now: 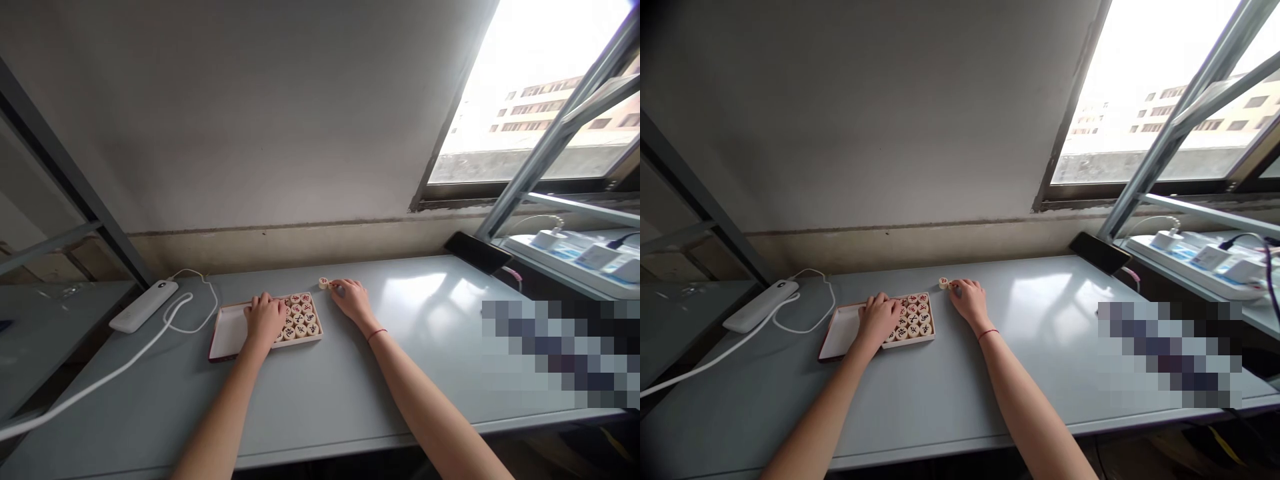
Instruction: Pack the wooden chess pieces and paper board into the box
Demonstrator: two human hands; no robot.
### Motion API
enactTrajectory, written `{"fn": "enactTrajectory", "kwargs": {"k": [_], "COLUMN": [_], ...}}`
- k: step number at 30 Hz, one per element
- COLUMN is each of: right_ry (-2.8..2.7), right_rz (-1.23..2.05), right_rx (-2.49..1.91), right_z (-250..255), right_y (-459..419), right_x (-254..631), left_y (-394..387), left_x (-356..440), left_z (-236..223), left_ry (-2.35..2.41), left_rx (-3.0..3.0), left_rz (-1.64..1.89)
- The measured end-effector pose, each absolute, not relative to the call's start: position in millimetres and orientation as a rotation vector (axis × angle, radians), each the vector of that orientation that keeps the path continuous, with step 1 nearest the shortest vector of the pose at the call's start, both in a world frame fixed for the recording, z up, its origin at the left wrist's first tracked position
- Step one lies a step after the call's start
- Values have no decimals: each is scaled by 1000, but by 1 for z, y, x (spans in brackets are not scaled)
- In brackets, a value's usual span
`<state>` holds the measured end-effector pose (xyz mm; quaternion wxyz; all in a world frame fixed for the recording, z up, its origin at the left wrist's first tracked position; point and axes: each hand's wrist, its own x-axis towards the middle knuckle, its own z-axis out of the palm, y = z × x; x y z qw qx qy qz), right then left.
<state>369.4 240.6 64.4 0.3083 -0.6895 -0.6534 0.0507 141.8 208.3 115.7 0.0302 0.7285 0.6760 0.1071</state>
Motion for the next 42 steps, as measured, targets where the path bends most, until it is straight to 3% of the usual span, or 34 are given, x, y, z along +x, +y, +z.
{"fn": "enactTrajectory", "kwargs": {"k": [10,19,26,33,42], "right_ry": [-1561,-1775,-2000,-1945,-1679], "right_rz": [44,-61,34,18,-12], "right_rx": [-1725,-1200,-935,-969,-1514], "right_z": [58,86,95,96,66], "right_y": [243,221,204,214,246], "right_x": [367,327,300,315,378], "left_y": [210,217,208,208,209], "left_x": [145,140,142,147,143], "left_z": [113,112,123,116,115], "left_ry": [2009,1957,1516,1413,1476], "left_rx": [2194,2079,1896,1912,1949], "left_rz": [562,833,1116,1148,1138]}}
